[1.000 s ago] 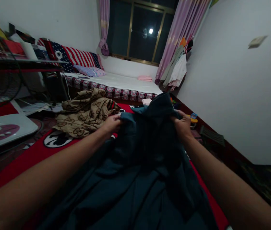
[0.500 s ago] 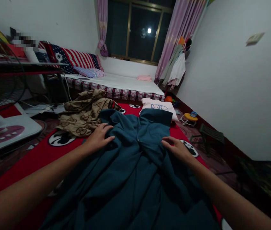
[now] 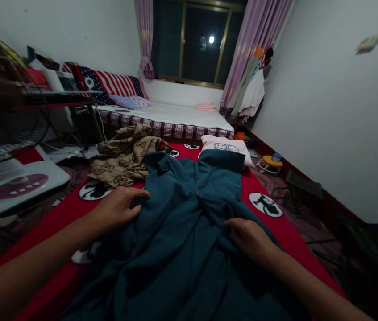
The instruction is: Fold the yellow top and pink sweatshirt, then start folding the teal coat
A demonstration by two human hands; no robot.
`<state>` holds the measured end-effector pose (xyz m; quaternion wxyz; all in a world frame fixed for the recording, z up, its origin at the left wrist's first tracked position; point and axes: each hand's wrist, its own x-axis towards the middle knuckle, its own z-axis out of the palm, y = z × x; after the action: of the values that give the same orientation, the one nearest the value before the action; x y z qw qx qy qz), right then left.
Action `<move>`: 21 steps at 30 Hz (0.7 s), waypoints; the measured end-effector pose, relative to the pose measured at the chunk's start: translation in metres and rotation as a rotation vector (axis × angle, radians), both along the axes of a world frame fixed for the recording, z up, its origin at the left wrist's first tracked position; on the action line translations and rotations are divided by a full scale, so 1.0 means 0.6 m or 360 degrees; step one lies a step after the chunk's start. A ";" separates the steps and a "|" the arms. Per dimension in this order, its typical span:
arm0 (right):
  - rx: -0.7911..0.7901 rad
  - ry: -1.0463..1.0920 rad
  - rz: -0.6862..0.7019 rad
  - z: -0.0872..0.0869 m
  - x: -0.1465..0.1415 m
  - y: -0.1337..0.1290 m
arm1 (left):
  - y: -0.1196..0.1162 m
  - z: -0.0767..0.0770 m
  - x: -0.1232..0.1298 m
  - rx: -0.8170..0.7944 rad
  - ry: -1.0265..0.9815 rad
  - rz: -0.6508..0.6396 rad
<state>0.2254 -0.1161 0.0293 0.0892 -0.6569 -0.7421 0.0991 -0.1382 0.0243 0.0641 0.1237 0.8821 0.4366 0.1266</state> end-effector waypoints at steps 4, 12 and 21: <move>-0.0252 0.0042 0.0030 0.038 0.002 -0.019 | -0.007 0.039 -0.046 -0.0222 0.0363 -0.0054; -0.0936 0.0623 0.0312 0.134 -0.022 0.038 | 0.008 0.064 0.047 -0.0055 0.0662 -0.0117; 0.0248 0.0479 -0.0259 0.042 -0.048 0.313 | 0.084 -0.072 0.250 0.0071 0.0224 0.0039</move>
<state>0.1966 0.0719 0.0546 0.2575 -0.6836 -0.6703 0.1309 0.0118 0.0748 0.0211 0.0714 0.8859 0.4521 0.0755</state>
